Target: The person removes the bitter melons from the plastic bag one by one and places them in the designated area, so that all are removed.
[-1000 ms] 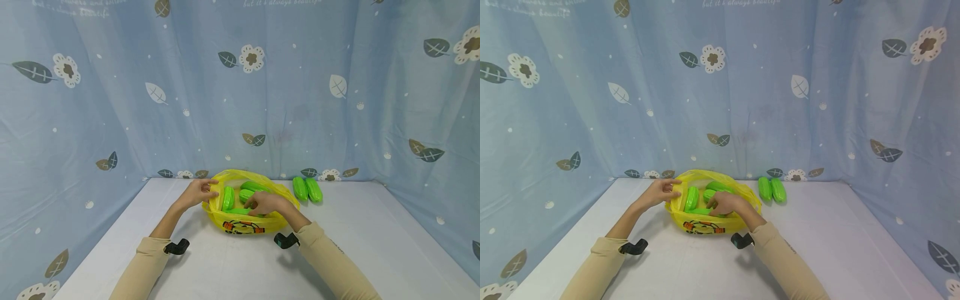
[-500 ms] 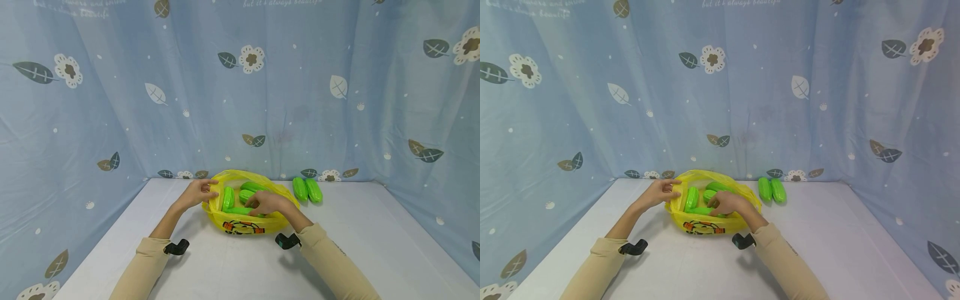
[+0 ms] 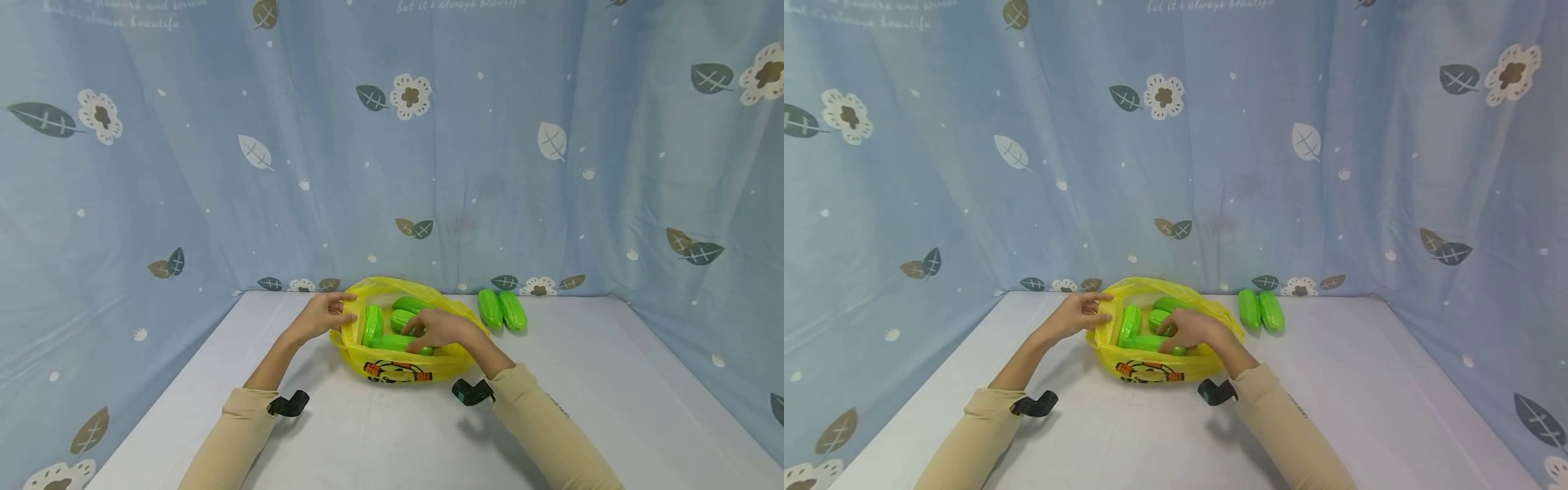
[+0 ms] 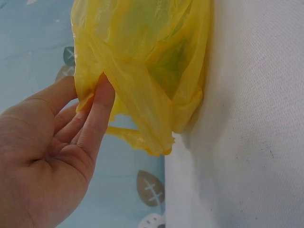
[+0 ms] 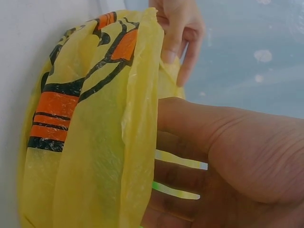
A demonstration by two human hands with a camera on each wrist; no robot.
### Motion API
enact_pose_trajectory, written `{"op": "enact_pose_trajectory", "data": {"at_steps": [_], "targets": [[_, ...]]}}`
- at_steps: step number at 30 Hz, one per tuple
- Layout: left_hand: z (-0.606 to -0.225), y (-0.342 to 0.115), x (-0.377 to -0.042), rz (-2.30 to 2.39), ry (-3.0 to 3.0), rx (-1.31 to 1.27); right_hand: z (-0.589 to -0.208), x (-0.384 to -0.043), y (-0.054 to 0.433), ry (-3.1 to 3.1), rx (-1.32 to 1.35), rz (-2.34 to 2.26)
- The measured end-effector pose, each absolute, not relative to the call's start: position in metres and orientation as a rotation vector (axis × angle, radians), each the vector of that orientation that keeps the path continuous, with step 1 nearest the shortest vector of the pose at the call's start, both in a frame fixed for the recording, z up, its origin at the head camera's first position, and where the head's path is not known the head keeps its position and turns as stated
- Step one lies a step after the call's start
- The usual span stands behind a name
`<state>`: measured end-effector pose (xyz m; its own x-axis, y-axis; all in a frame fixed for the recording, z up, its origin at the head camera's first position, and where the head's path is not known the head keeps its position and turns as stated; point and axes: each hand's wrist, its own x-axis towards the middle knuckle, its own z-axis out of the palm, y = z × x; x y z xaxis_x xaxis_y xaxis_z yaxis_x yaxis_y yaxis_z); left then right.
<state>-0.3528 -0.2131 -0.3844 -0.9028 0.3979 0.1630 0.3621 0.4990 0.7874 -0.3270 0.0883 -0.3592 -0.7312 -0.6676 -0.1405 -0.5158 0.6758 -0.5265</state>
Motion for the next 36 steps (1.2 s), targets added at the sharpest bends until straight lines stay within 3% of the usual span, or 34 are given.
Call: {"op": "enact_pose_trajectory", "data": {"at_steps": [36], "targets": [[-0.385,-0.214,-0.354,1.385,2.687,0.681,-0.345,-0.319,0.121,2.655,-0.951,-0.763]]}}
